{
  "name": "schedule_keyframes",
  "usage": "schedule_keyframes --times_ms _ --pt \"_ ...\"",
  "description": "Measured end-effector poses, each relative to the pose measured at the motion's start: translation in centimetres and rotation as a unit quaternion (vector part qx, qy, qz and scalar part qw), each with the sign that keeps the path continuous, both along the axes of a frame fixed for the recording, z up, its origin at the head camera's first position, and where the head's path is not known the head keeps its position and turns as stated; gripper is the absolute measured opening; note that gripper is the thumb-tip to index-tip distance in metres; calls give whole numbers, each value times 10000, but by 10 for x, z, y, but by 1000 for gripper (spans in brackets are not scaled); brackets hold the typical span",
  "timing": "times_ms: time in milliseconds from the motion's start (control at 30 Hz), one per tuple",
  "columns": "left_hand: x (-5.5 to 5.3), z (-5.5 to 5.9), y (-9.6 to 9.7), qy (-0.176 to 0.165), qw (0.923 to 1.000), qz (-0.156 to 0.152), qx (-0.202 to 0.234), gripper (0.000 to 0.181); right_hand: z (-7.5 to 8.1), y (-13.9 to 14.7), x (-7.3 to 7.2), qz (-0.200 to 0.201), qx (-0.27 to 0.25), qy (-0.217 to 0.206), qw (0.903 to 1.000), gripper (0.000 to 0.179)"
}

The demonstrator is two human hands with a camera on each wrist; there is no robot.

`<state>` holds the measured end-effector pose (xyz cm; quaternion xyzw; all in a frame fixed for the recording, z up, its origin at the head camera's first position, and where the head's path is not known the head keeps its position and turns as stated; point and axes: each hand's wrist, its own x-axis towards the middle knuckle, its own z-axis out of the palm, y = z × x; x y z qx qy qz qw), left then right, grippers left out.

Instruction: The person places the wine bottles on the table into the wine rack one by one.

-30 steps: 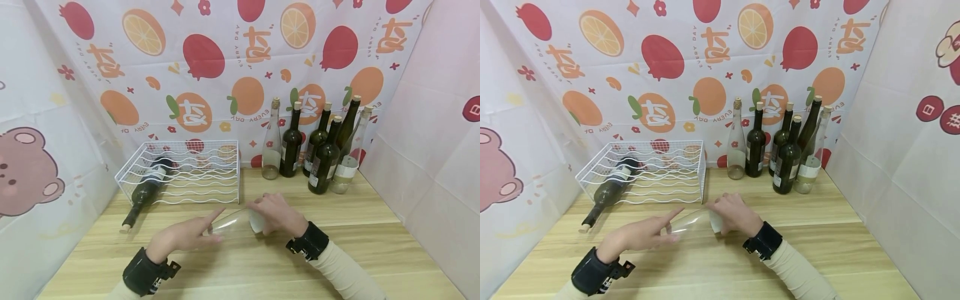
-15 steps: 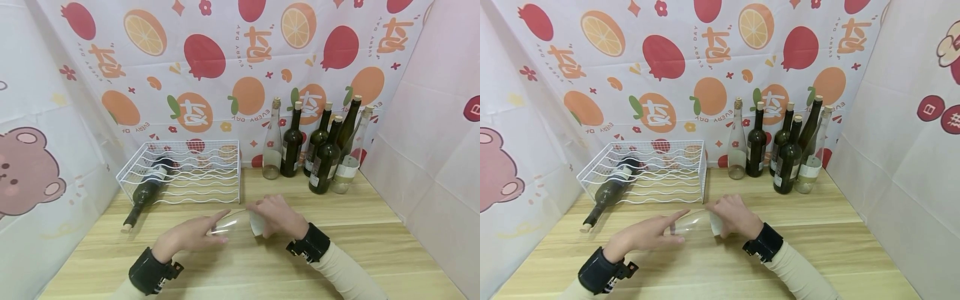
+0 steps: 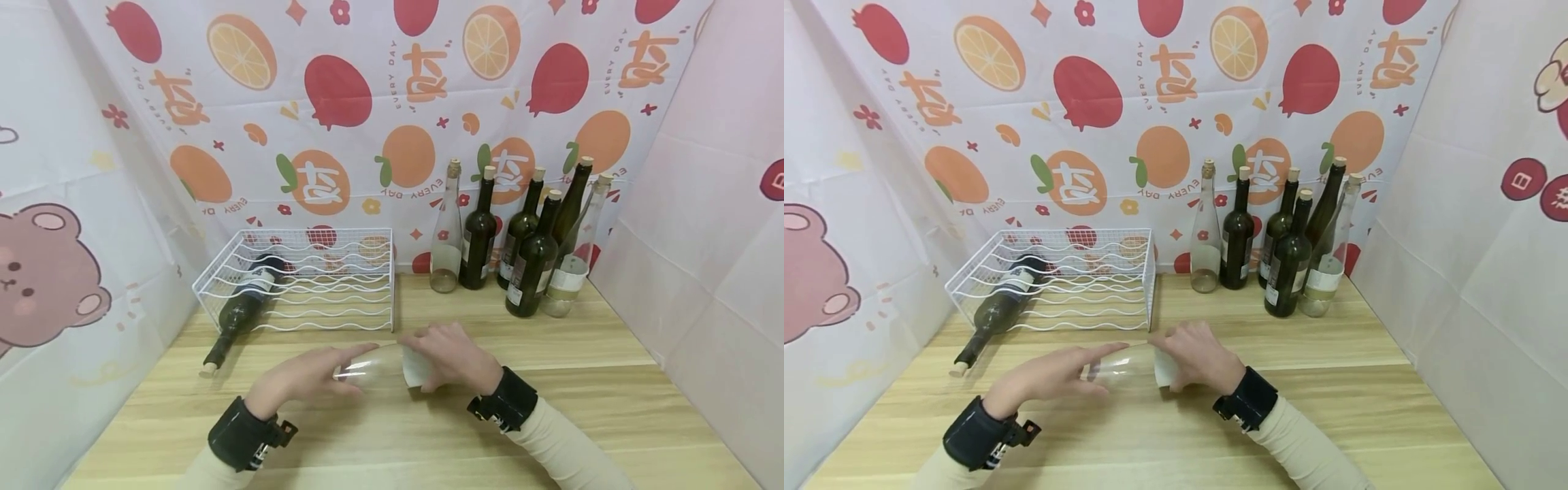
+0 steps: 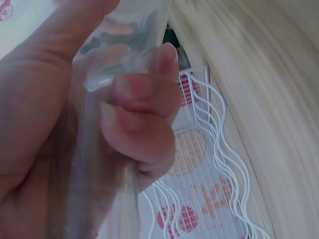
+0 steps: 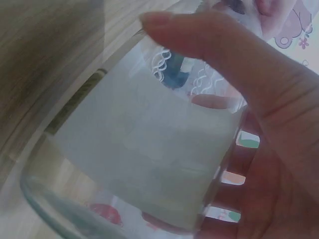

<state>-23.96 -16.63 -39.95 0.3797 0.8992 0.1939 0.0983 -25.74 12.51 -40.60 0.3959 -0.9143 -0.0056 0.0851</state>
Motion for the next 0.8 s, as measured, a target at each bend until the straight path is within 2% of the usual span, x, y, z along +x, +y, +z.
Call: schedule_keyframes --times_ms 133,233,367,467,633,800 --pt "-4 0 -9 -235 9995 -26 186 78 1 1 0 72 -53 -84 9999 89" --pt "-5 0 -13 -381 9989 -33 286 79 3 5 0 40 -70 -319 9995 90" --pt "-5 3 -18 -386 9988 -46 297 80 10 14 -2 -243 -155 -881 9957 90" --pt "-7 5 -22 -404 9983 -110 394 81 15 21 -4 -408 -221 -1095 9929 89" --pt "-13 9 -31 -383 9970 -264 612 80 19 29 -6 -417 -188 -1015 9938 91" --pt "-15 14 -43 -302 9964 -311 722 78 18 31 -6 -477 -99 -968 9941 94"
